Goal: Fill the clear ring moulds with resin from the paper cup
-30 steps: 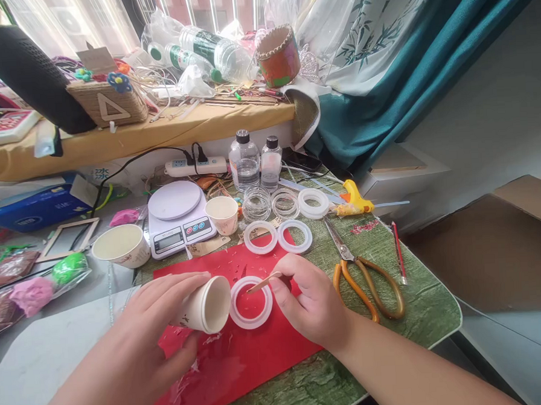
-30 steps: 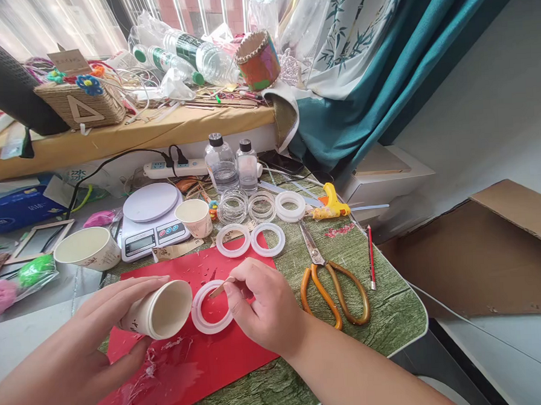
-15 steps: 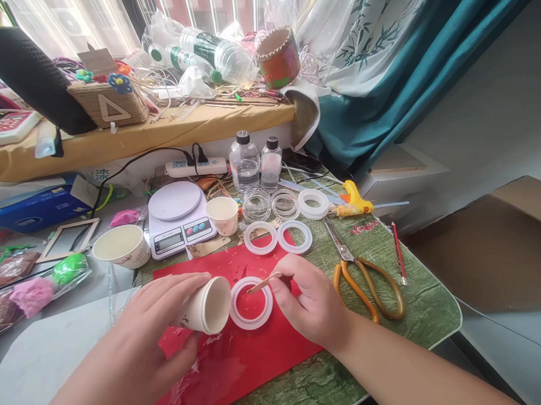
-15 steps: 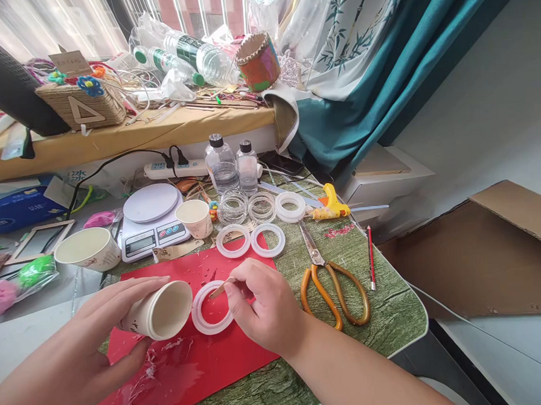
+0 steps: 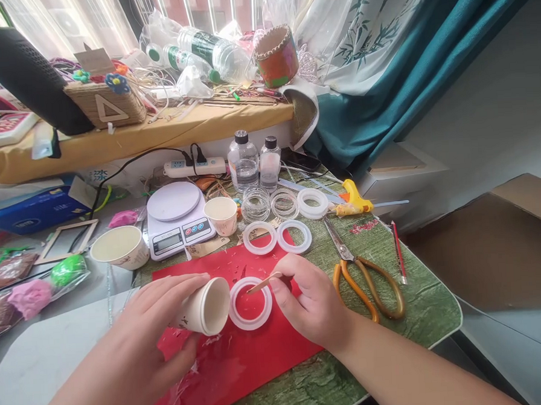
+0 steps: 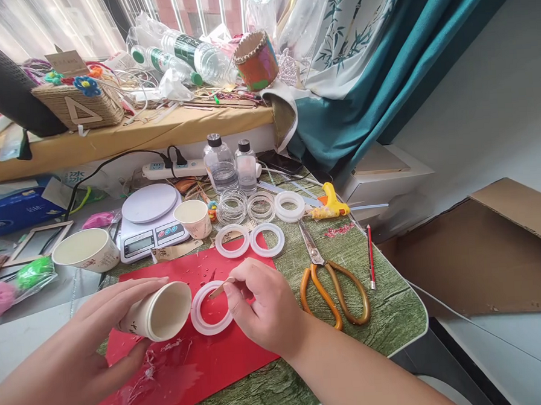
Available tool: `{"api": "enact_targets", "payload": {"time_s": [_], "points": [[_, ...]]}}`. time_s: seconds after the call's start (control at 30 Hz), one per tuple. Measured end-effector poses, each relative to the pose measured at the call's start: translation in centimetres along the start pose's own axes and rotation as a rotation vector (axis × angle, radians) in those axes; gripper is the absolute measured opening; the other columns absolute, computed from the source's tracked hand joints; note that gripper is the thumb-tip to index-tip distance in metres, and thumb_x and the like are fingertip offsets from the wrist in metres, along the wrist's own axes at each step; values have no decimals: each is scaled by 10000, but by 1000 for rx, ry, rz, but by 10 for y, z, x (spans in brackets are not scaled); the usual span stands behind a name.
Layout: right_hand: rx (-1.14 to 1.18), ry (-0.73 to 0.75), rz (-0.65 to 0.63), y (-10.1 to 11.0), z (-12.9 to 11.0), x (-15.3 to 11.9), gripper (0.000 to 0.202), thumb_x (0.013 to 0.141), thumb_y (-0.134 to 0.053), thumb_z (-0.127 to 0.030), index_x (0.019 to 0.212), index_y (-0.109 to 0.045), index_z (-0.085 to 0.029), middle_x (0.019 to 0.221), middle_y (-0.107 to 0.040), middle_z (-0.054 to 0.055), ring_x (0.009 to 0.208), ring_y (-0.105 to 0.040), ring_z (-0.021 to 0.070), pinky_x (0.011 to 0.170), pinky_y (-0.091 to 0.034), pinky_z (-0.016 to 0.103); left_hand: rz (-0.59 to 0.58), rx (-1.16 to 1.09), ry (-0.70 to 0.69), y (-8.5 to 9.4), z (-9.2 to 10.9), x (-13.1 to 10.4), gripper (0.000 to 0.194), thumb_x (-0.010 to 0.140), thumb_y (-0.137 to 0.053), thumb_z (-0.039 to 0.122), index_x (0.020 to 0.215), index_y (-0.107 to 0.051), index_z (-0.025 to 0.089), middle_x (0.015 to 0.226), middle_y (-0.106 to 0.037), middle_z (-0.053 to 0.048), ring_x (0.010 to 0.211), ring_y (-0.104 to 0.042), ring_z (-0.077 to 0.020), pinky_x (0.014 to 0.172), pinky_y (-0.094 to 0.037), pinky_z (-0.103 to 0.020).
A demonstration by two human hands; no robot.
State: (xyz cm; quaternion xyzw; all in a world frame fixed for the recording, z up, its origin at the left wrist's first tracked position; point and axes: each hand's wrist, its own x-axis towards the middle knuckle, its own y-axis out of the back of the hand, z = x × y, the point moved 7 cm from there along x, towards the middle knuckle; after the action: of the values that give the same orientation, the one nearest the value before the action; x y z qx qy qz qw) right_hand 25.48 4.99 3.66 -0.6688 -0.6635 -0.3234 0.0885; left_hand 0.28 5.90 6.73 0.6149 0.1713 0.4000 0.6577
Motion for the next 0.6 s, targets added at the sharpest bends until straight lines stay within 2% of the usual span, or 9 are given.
{"api": "enact_targets", "payload": {"time_s": [0.6], "points": [[-1, 7, 2, 1, -1, 0, 115, 1036, -633, -130, 1007, -622, -240, 837, -635, -12, 720, -634, 155, 690, -525, 275, -8, -7, 4, 0, -1, 1, 580, 915, -558, 263, 1485, -600, 361, 1346, -800, -4, 1157, -801, -227, 840, -654, -278]]}}
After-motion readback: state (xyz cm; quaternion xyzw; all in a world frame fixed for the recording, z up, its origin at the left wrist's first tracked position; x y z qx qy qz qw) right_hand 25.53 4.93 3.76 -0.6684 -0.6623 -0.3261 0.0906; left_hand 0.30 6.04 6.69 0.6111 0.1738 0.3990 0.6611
